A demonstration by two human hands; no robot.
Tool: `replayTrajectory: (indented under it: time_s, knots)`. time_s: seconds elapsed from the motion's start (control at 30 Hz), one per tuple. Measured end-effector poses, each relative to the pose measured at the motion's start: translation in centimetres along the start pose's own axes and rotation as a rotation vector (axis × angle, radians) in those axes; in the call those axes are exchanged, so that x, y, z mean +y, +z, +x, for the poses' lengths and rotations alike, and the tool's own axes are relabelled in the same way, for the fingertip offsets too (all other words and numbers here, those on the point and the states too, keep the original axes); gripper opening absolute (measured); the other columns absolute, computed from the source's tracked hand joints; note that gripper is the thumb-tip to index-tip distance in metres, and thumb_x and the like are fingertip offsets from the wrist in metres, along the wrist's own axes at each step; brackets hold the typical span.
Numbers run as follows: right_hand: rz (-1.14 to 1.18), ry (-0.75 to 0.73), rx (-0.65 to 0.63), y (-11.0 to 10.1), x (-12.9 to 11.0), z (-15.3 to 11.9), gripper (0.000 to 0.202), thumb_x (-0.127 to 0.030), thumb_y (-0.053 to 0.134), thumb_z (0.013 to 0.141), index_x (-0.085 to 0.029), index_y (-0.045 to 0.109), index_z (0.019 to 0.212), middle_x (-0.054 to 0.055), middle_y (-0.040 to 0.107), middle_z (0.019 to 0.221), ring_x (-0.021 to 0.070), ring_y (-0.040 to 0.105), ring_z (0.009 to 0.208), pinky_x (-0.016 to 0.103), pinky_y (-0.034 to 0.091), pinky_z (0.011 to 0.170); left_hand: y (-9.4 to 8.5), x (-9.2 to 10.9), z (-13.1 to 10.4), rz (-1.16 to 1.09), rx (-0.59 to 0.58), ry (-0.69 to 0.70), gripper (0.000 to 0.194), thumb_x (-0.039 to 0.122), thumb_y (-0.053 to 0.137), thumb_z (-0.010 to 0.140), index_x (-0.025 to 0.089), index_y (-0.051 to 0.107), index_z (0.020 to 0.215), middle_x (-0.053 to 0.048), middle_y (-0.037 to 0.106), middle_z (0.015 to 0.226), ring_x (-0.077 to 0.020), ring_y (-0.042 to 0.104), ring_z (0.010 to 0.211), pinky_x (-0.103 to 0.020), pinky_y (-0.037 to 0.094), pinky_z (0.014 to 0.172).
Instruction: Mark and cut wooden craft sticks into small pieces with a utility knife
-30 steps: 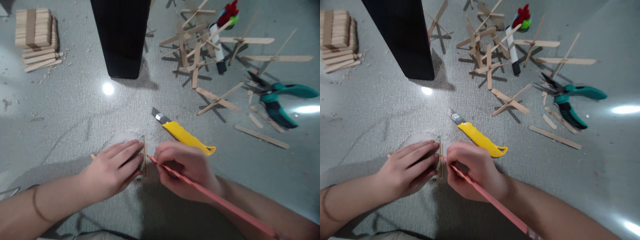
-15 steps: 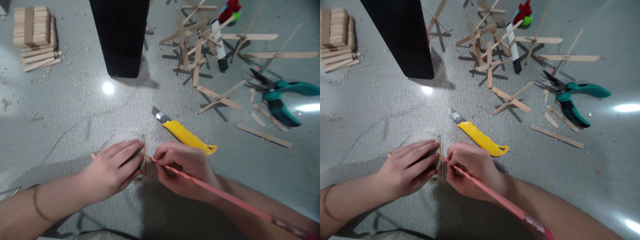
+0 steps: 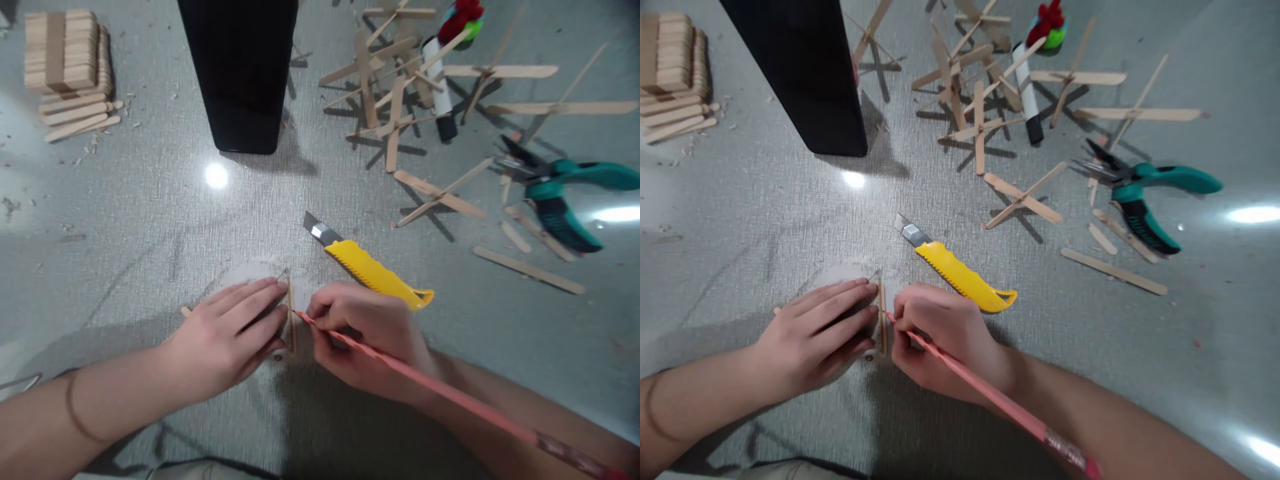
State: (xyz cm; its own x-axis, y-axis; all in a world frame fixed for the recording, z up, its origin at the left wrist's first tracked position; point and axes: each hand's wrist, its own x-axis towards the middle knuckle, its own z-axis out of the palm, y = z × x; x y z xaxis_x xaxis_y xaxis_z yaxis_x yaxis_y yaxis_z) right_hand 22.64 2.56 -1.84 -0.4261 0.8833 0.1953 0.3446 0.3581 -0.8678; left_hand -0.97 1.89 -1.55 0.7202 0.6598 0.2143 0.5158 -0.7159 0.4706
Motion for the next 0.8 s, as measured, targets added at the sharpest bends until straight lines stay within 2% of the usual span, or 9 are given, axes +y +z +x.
replayTrajectory:
  time_s: [0.3,0.8]
  knots:
    - [0.037,0.03,-0.027,0.12,0.0,0.13,0.024,-0.007,0.059,0.075,-0.026,0.044,0.078,-0.002,0.063,0.074,0.013,0.06,0.059,0.025,0.048,0.053,-0.08,-0.03,0.13,0.002,-0.007,0.0,0.031,0.025,0.068,0.093,0.008,0.065,0.119,-0.014,0.062,0.137,-0.026,0.057,0.132,-0.039,0.052,0.113]
    - [0.046,0.031,-0.024,0.08,0.08,0.09,0.026,-0.005,0.06,0.075,-0.025,0.043,0.077,-0.002,0.063,0.075,0.0117,0.058,0.06,0.024,0.047,0.054,0.09,-0.04,0.04,0.001,-0.009,-0.007,0.032,0.024,0.069,0.092,0.009,0.064,0.12,-0.013,0.061,0.139,-0.025,0.055,0.135,-0.039,0.051,0.115]
